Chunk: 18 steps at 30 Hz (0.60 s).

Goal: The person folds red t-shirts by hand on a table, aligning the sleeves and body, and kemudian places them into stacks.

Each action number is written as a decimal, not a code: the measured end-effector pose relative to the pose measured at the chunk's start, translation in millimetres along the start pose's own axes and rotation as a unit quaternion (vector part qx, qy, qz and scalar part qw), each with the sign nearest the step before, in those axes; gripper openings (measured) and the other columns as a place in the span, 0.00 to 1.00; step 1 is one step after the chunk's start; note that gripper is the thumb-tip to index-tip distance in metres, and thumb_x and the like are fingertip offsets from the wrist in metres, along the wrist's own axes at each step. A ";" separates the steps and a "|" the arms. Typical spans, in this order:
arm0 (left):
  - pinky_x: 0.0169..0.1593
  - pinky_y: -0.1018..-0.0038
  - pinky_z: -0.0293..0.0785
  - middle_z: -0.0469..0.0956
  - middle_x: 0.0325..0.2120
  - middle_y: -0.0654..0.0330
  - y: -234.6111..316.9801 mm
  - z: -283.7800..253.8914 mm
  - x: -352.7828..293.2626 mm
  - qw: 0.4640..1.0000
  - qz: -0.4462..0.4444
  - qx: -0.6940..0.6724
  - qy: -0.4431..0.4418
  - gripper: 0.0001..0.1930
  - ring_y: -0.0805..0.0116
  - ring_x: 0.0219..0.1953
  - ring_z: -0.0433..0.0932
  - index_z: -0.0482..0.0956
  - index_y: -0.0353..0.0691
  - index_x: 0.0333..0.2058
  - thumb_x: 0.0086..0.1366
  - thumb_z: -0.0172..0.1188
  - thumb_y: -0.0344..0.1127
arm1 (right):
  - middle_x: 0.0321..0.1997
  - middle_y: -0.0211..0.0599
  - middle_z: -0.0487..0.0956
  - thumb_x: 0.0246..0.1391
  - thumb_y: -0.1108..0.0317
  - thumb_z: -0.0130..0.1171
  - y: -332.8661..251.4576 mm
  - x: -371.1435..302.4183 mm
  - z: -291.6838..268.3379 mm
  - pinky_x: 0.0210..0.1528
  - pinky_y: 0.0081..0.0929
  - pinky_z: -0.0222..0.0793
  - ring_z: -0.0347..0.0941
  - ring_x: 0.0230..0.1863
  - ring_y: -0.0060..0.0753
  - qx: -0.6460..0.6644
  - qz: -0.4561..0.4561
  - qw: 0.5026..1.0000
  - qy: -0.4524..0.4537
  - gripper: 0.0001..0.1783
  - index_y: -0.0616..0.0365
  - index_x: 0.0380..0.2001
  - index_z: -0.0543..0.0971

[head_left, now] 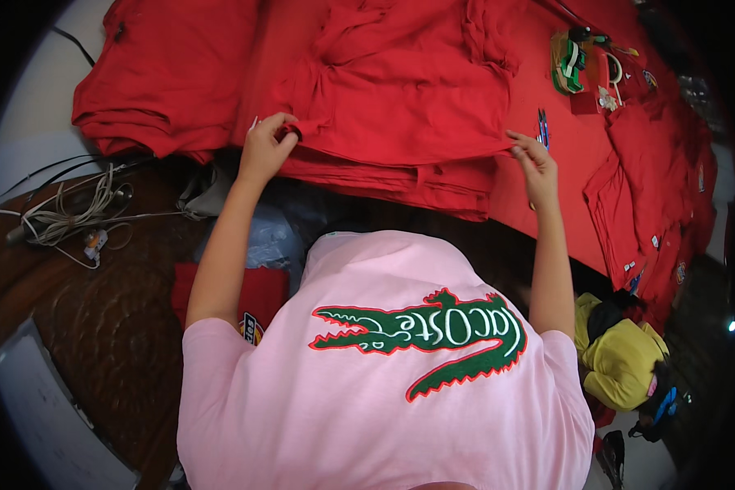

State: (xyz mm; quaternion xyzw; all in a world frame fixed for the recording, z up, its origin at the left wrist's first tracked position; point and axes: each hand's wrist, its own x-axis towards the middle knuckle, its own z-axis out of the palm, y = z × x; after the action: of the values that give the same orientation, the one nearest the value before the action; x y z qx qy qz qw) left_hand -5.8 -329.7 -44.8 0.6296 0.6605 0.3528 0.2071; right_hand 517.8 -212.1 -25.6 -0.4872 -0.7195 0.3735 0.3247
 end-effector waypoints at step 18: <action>0.43 0.81 0.69 0.85 0.36 0.70 -16.6 -10.1 108.2 0.918 -0.260 -0.300 0.002 0.14 0.82 0.37 0.79 0.84 0.44 0.44 0.70 0.67 0.48 | 0.46 0.21 0.81 0.62 0.60 0.68 61.3 41.9 22.6 0.49 0.29 0.69 0.73 0.42 0.21 0.352 0.255 0.885 0.170 0.15 0.44 0.51 0.81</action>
State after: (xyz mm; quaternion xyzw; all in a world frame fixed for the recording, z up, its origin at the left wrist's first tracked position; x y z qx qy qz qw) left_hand -37.6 -225.3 -31.7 0.3434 0.6643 0.4696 0.4693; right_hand 513.9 -162.5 -85.2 -0.5638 -0.3256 0.5833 0.4857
